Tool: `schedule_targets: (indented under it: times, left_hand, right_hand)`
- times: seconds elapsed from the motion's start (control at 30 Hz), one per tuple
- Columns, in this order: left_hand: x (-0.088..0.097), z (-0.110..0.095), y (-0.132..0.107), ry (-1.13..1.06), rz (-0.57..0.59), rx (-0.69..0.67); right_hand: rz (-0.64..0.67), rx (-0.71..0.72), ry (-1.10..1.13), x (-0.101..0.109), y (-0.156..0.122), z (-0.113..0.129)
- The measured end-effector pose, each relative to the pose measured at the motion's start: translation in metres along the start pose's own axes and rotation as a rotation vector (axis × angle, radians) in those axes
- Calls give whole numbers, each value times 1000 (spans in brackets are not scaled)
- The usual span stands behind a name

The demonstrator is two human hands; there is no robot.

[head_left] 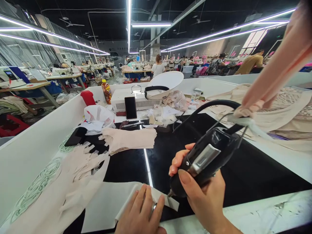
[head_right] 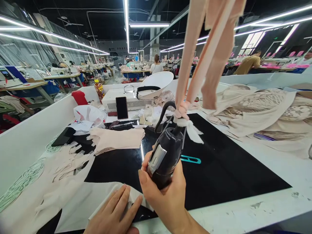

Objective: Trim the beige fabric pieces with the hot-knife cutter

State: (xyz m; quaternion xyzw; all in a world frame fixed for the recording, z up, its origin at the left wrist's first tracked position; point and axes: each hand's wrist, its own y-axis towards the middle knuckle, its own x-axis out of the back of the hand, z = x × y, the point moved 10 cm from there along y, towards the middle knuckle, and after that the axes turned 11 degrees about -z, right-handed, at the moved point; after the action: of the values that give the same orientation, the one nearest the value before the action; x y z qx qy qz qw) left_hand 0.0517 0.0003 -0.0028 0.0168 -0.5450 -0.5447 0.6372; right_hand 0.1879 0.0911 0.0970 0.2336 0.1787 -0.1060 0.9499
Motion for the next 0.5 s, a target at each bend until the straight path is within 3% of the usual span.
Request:
schedule_targets:
  times: [0.33,0.5]
  left_hand:
    - [23,26,7,-129,-24,53]
    - [26,31,15,-193,-30,86]
  right_hand:
    - [-9,35,-15,-2,0,7]
    - [12,36,-26,-1,-1,6]
